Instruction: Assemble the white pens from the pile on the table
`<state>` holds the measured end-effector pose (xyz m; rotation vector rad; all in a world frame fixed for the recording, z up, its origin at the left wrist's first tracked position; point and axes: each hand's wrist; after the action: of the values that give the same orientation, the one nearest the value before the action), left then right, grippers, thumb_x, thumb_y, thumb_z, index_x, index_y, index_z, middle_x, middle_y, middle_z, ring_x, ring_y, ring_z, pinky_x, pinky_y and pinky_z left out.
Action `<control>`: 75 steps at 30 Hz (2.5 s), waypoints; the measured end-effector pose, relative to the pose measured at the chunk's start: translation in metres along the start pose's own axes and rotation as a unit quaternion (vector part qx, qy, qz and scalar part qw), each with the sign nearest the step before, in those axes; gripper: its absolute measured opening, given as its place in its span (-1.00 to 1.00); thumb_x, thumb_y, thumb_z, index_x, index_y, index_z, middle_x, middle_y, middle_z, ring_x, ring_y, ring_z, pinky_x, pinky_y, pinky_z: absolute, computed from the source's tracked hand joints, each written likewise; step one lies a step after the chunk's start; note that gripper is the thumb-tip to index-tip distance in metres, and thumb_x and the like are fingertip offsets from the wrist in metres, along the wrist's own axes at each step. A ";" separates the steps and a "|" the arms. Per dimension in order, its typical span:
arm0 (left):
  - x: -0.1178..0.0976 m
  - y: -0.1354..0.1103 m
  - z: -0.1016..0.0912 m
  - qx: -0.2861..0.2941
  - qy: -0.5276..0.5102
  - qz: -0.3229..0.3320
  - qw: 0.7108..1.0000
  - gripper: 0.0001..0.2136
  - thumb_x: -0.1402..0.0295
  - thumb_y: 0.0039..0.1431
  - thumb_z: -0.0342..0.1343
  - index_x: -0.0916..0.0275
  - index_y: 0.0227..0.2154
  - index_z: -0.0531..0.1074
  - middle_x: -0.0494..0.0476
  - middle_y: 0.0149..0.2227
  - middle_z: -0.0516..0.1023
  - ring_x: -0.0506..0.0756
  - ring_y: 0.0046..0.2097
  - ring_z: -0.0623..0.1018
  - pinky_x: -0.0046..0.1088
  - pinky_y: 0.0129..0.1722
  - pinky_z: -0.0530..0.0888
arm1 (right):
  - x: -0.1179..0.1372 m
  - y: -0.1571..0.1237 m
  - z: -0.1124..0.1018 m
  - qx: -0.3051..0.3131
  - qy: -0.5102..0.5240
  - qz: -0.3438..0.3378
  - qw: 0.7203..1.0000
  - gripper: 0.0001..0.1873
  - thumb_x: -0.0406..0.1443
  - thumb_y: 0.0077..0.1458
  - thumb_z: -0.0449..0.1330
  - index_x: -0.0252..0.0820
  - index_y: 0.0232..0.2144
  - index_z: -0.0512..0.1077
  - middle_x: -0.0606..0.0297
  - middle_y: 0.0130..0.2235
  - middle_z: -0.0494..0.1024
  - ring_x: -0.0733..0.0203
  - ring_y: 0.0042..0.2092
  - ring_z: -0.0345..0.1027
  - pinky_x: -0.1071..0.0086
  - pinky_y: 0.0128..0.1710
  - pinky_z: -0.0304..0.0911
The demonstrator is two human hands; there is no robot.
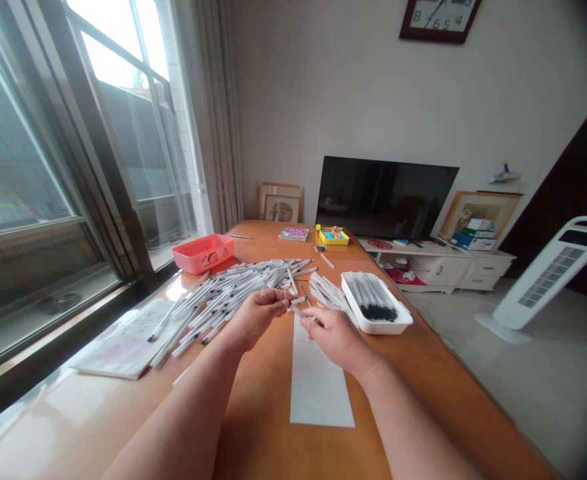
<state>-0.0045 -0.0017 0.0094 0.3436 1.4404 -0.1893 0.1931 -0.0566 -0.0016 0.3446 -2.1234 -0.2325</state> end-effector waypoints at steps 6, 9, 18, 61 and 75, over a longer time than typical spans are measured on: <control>0.001 -0.001 0.005 -0.009 -0.009 -0.006 1.000 -0.70 0.22 -0.07 0.40 0.29 -0.29 0.63 0.12 -0.38 0.55 0.03 -0.32 0.43 -0.40 -0.20 0.32 | 0.001 0.000 0.001 -0.005 -0.021 -0.009 1.000 -0.68 -0.14 0.21 0.11 -0.07 -0.12 0.59 0.34 -0.51 0.51 0.23 -0.51 0.29 0.41 -0.51 0.10; 0.002 -0.001 0.005 -0.012 -0.035 -0.018 0.999 -0.69 0.22 -0.09 0.41 0.29 -0.28 0.63 0.14 -0.34 0.57 0.03 -0.31 0.43 -0.40 -0.19 0.32 | 0.001 0.000 0.002 -0.007 -0.017 -0.011 1.000 -0.68 -0.14 0.23 0.11 -0.09 -0.11 0.57 0.34 -0.49 0.52 0.24 -0.49 0.31 0.41 -0.47 0.14; -0.003 -0.003 0.008 -0.027 -0.068 -0.003 0.997 -0.71 0.18 0.02 0.35 0.32 -0.31 0.63 0.11 -0.43 0.49 -0.01 -0.38 0.35 -0.44 -0.29 0.28 | 0.004 0.001 0.005 -0.005 -0.003 -0.008 1.000 -0.66 -0.12 0.26 0.10 -0.13 -0.08 0.55 0.33 -0.47 0.51 0.26 -0.47 0.31 0.43 -0.44 0.15; -0.001 -0.003 0.009 -0.025 -0.131 -0.019 0.991 -0.75 0.17 0.07 0.34 0.27 -0.38 0.53 0.10 -0.40 0.50 -0.02 -0.39 0.41 -0.47 -0.28 0.36 | 0.013 0.004 0.008 0.002 0.106 -0.019 0.994 -0.64 -0.07 0.30 0.07 -0.19 -0.20 0.52 0.35 -0.49 0.45 0.29 -0.41 0.29 0.42 -0.36 0.18; -0.004 -0.004 0.014 -0.007 -0.106 0.017 0.994 -0.75 0.16 0.11 0.30 0.28 -0.41 0.53 0.08 -0.44 0.48 -0.01 -0.38 0.40 -0.45 -0.27 0.34 | 0.019 0.003 0.008 0.008 0.153 -0.011 0.988 -0.59 -0.02 0.30 0.05 -0.21 -0.36 0.45 0.37 -0.51 0.42 0.30 -0.42 0.25 0.41 -0.36 0.14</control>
<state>0.0064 -0.0102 0.0145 0.3265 1.2243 -0.1824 0.1758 -0.0600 0.0097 0.3883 -1.8205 -0.1636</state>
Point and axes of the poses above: each hand's wrist, its own y-axis towards the middle knuckle, its own z-axis out of the palm, x = y × z
